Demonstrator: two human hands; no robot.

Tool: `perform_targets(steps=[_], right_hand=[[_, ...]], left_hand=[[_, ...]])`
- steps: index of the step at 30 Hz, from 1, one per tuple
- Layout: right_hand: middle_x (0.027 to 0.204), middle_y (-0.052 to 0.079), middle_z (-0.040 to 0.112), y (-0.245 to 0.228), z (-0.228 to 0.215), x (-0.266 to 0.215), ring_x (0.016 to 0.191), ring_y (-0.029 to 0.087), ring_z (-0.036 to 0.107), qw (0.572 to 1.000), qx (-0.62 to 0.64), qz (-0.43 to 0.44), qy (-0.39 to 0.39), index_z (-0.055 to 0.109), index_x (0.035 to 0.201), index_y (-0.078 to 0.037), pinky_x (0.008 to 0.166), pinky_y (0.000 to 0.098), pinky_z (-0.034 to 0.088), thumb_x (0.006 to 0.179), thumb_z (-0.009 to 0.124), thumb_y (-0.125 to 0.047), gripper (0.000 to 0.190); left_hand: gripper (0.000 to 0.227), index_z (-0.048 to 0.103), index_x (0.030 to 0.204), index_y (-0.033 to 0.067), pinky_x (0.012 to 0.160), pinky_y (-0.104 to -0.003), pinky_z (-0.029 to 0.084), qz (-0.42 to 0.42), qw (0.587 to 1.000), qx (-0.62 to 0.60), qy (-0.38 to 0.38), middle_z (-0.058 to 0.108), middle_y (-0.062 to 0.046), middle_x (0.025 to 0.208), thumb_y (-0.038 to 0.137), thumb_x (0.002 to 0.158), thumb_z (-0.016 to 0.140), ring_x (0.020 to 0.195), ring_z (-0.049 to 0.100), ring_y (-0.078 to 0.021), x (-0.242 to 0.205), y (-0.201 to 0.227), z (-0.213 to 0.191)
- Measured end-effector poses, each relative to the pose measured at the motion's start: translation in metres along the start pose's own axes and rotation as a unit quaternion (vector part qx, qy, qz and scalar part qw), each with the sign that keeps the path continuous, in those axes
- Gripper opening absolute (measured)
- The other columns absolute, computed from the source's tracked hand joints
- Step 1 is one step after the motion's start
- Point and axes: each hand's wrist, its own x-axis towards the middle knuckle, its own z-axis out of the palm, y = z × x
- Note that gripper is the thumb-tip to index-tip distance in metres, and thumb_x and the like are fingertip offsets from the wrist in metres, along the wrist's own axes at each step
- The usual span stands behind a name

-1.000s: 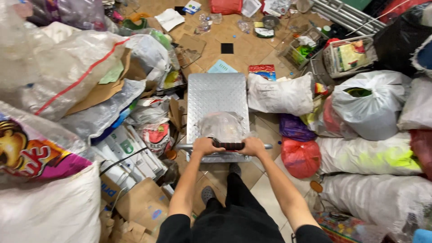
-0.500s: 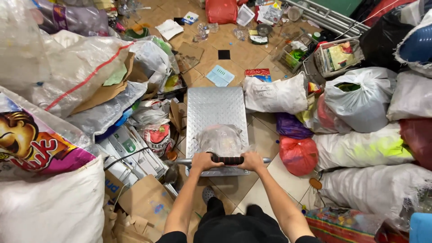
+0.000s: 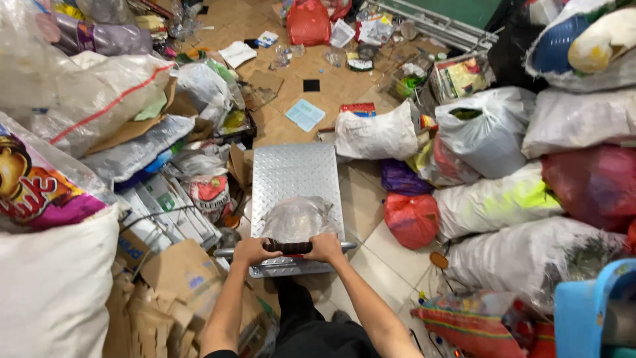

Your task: The person moves a red plastic bag and a black box containing glass jars onto a metal hand truck. They then transport these items through a cluttered room filled with sacks and boxes, placing them down before returning to retrieve a clear plastic bag of items.

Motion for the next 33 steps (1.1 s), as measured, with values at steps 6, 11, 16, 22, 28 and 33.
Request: perform_targets(steps=[6,11,16,22,28,33], right_hand=[[0.085,0.017,0.075,0.015,0.02,-0.076,0.085,0.036,0.073,1.0,0.007,-0.007,-0.004,0.08,0.088,-0.013,0.079,0.0498,0.058,0.064,0.08,-0.059,0.052],[0.087,0.016,0.075,0.027,0.022,-0.131,0.087,0.036,0.073,1.0,-0.001,-0.011,-0.009,0.08,0.09,-0.014,0.081,0.0496,0.058,0.064,0.082,-0.06,0.053],[0.088,0.016,0.075,0.031,0.028,-0.173,0.087,0.037,0.073,1.0,0.008,0.007,-0.009,0.08,0.092,-0.016,0.08,0.0513,0.058,0.062,0.083,-0.06,0.053],[0.089,0.016,0.075,0.037,0.045,-0.199,0.087,0.036,0.074,1.0,-0.016,0.013,-0.008,0.079,0.091,-0.016,0.082,0.0498,0.058,0.063,0.082,-0.057,0.05],[0.092,0.015,0.076,0.024,0.043,-0.241,0.09,0.035,0.073,0.998,-0.008,0.053,-0.022,0.079,0.091,-0.017,0.082,0.0486,0.058,0.062,0.079,-0.051,0.044],[0.092,0.015,0.075,0.044,0.062,-0.277,0.091,0.036,0.072,0.997,-0.033,0.065,-0.005,0.077,0.09,-0.016,0.084,0.0493,0.057,0.065,0.079,-0.056,0.047]], left_hand=[[0.071,0.081,0.096,0.0218,0.078,-0.044,0.058,-0.018,0.999,0.003,-0.029,0.077,-0.01,0.084,0.084,0.064,0.068,0.084,0.074,-0.0306,-0.06,0.042,0.043],[0.072,0.081,0.098,0.0212,0.079,-0.046,0.058,-0.004,1.0,-0.007,-0.013,0.077,-0.012,0.086,0.084,0.066,0.067,0.087,0.074,-0.0318,-0.105,0.074,0.068],[0.072,0.081,0.098,0.0208,0.081,-0.046,0.057,-0.01,0.999,-0.031,0.01,0.078,-0.012,0.087,0.083,0.065,0.067,0.088,0.075,-0.0315,-0.142,0.096,0.091],[0.072,0.083,0.095,0.0197,0.081,-0.045,0.058,-0.022,0.997,-0.073,0.01,0.078,-0.01,0.092,0.084,0.066,0.066,0.09,0.074,-0.0307,-0.158,0.102,0.118],[0.076,0.079,0.09,0.0125,0.079,-0.044,0.057,-0.001,0.998,-0.062,0.031,0.077,-0.014,0.088,0.084,0.065,0.069,0.088,0.074,-0.0318,-0.171,0.103,0.148],[0.076,0.077,0.082,0.0122,0.072,-0.048,0.057,0.049,0.992,-0.088,0.079,0.075,-0.016,0.084,0.085,0.059,0.074,0.081,0.074,-0.0353,-0.185,0.119,0.175]])
